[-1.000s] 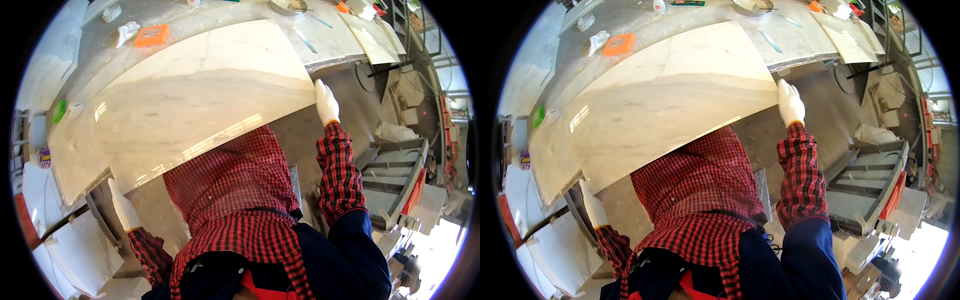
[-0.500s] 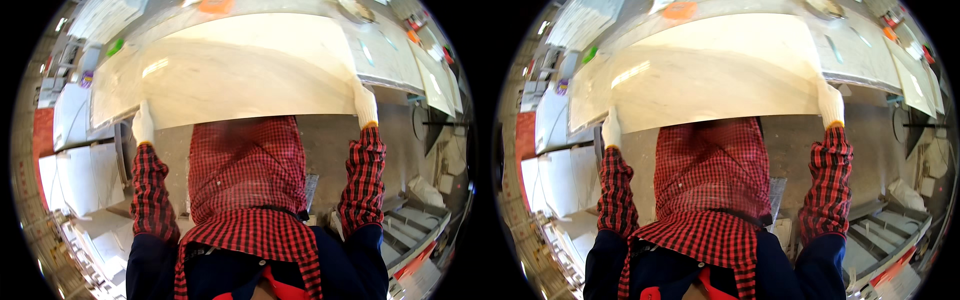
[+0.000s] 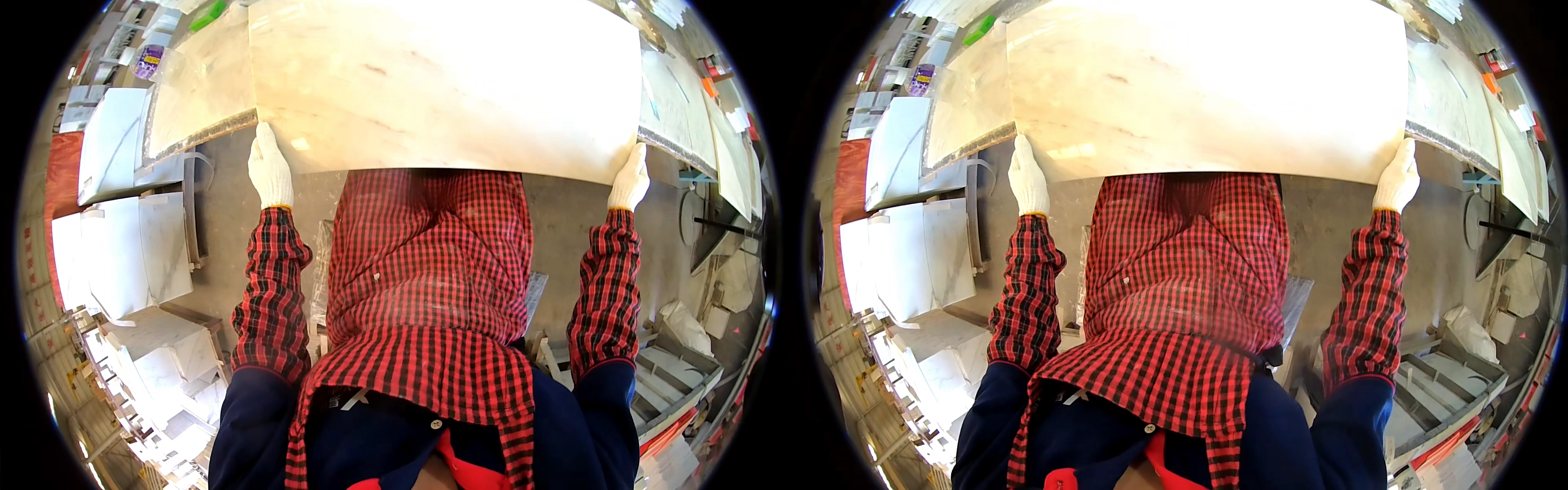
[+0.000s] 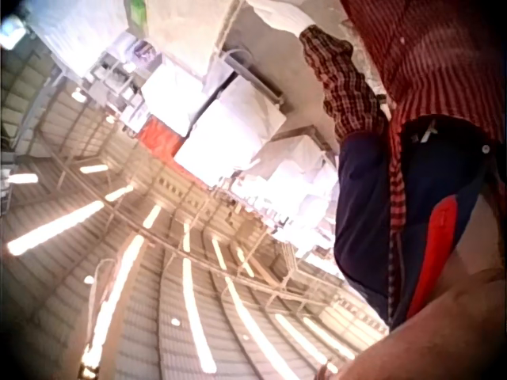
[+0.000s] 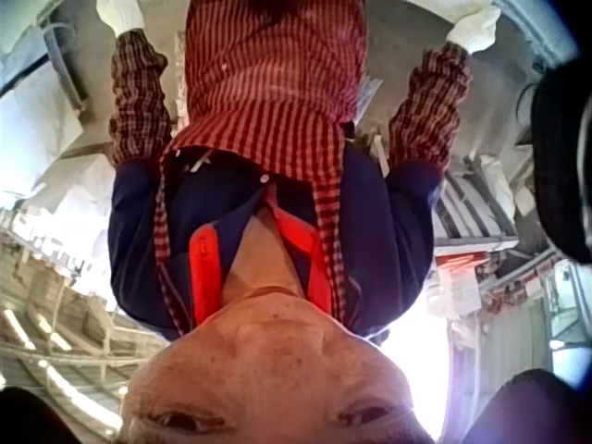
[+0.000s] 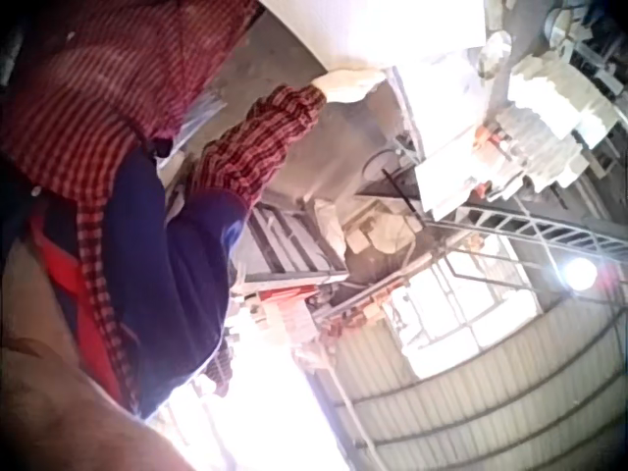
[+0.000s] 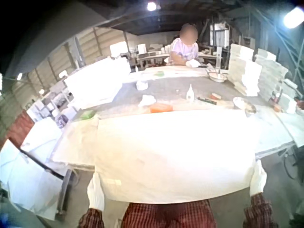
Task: The person cleans large white rectangular panels on a workbench using a spray bottle and a cloth. They wipe the surface thoroughly, flip the panel to clean the other side, and then move it to a nearby rack. The person repeats this process with a second panel, applying spray and wiping both sides before stacking it.
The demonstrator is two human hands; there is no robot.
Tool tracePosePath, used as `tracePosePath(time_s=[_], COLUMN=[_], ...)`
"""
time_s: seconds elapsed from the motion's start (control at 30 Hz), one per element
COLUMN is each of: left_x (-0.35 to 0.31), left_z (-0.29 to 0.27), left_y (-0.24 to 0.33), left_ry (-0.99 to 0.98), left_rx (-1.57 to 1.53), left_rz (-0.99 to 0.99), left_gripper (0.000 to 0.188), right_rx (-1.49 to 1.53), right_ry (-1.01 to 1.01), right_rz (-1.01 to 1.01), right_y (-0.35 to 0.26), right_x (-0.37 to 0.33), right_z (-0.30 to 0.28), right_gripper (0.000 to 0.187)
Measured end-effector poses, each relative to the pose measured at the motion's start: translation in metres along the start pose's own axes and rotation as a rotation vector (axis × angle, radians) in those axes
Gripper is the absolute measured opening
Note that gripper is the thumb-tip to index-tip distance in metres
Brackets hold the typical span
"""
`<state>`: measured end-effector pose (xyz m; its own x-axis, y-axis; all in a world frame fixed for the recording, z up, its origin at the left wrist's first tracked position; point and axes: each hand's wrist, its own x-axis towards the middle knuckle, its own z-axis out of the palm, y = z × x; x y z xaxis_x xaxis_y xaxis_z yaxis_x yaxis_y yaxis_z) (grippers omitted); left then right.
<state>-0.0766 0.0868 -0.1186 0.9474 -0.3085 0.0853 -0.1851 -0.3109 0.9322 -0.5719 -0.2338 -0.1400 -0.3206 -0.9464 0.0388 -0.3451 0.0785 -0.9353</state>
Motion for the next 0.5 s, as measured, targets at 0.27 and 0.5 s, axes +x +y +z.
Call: tracePosePath(time_s=[0.27, 0.5], left_x=[-0.010, -0.019], left_z=[-0.001, 0.007], left_y=[0.001, 0.015], left_ry=[0.036, 0.057], left_rx=[0.129, 0.016], left_rz=[0.139, 0.023], left_gripper=[0.046, 0.043], right_rx=[-0.074, 0.362], right_ry=[0.134, 0.049], right_rz=[0.130, 0.281], right_y=[0.012, -0.018], right_x=[-0.031, -0.126], right_z=[0.002, 0.044], right_gripper=[0.066, 0.069])
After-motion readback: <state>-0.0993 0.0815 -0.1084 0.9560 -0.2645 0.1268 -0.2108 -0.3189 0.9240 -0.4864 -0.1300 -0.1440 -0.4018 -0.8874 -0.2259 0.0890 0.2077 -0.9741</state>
